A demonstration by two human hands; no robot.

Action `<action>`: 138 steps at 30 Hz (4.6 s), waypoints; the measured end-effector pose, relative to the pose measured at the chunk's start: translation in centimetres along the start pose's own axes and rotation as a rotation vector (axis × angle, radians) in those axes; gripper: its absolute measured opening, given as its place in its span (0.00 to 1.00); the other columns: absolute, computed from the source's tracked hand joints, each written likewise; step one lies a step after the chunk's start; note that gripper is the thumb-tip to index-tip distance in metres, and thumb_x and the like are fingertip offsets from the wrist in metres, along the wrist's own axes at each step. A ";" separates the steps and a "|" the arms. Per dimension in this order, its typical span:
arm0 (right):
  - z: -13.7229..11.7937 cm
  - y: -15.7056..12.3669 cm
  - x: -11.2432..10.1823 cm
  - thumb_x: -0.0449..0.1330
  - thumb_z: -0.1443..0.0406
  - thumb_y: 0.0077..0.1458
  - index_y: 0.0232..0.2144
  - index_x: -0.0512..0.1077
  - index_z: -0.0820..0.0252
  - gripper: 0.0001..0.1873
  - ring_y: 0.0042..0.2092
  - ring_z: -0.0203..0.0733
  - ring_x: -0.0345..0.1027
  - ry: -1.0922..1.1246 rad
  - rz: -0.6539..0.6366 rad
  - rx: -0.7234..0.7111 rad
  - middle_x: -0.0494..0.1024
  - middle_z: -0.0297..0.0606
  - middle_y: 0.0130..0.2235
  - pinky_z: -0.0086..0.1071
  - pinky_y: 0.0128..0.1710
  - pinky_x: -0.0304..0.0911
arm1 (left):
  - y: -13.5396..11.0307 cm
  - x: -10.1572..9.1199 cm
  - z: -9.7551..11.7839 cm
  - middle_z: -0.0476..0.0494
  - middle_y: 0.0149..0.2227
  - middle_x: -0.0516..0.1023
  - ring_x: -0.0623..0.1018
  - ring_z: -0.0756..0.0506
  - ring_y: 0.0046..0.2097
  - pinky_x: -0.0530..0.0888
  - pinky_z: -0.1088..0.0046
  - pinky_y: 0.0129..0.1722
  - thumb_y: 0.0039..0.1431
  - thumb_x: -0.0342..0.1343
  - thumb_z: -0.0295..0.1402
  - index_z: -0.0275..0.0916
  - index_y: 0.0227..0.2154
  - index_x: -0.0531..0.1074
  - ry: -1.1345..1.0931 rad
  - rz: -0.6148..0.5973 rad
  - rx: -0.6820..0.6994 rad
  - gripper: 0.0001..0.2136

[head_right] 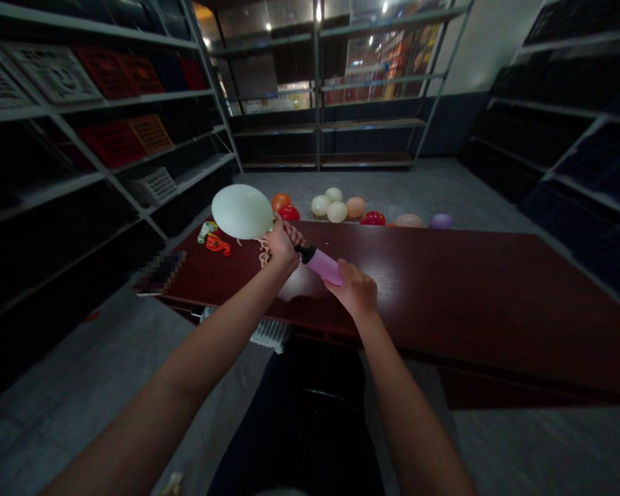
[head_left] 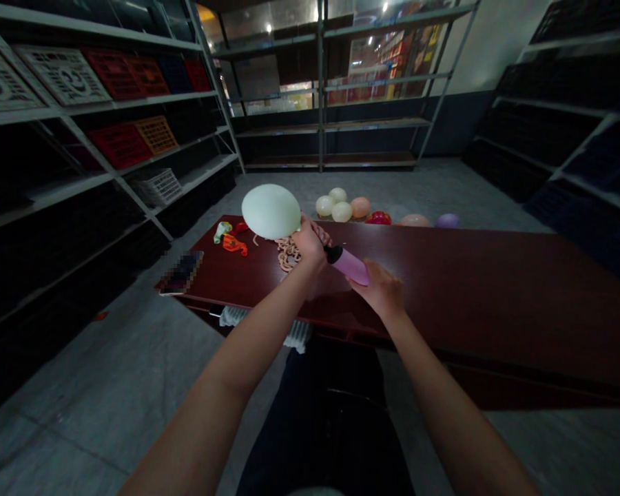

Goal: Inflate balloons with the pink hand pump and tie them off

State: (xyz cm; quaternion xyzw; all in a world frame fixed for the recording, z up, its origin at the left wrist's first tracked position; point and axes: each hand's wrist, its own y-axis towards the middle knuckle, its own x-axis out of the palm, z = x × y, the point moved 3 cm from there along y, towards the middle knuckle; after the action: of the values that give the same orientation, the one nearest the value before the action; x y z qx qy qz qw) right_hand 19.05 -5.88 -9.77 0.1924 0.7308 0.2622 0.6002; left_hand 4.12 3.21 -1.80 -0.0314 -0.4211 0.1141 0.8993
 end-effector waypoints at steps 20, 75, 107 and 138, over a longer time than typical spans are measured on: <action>-1.4 -0.3 -0.5 0.61 0.52 0.57 0.45 0.75 0.57 0.19 0.36 0.44 0.77 0.014 -0.076 -0.213 0.83 0.40 0.38 0.32 0.32 0.60 | 0.5 -7.1 13.7 0.56 0.13 0.48 0.51 0.54 0.14 0.52 0.76 0.15 0.72 0.45 0.45 0.40 0.19 0.48 -0.096 0.106 0.105 0.26; -0.5 0.2 -0.2 0.59 0.51 0.57 0.45 0.75 0.58 0.20 0.33 0.44 0.75 -0.020 -0.002 -0.095 0.83 0.42 0.36 0.32 0.30 0.55 | 2.3 -3.2 12.1 0.56 0.13 0.49 0.51 0.55 0.14 0.54 0.75 0.16 0.67 0.48 0.54 0.40 0.17 0.49 -0.026 -0.138 0.052 0.29; -1.0 0.0 0.3 0.58 0.49 0.59 0.47 0.75 0.57 0.23 0.35 0.44 0.74 -0.106 -0.143 -0.176 0.82 0.42 0.38 0.33 0.31 0.55 | 1.6 -8.0 6.8 0.56 0.14 0.49 0.53 0.54 0.14 0.52 0.75 0.16 0.71 0.47 0.40 0.41 0.19 0.48 -0.141 0.177 0.045 0.24; 0.5 0.2 0.1 0.59 0.50 0.57 0.46 0.73 0.59 0.22 0.34 0.47 0.76 0.052 0.008 0.083 0.83 0.43 0.36 0.34 0.30 0.57 | -0.2 2.0 -0.9 0.56 0.14 0.48 0.51 0.55 0.13 0.49 0.74 0.14 0.70 0.47 0.50 0.41 0.18 0.50 -0.001 -0.075 0.003 0.27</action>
State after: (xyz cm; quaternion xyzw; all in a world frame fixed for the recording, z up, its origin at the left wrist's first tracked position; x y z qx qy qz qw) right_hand 19.47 -5.59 -9.77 0.2132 0.7554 0.2392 0.5715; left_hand 6.08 3.50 -0.80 -0.0142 -0.4220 0.0811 0.9028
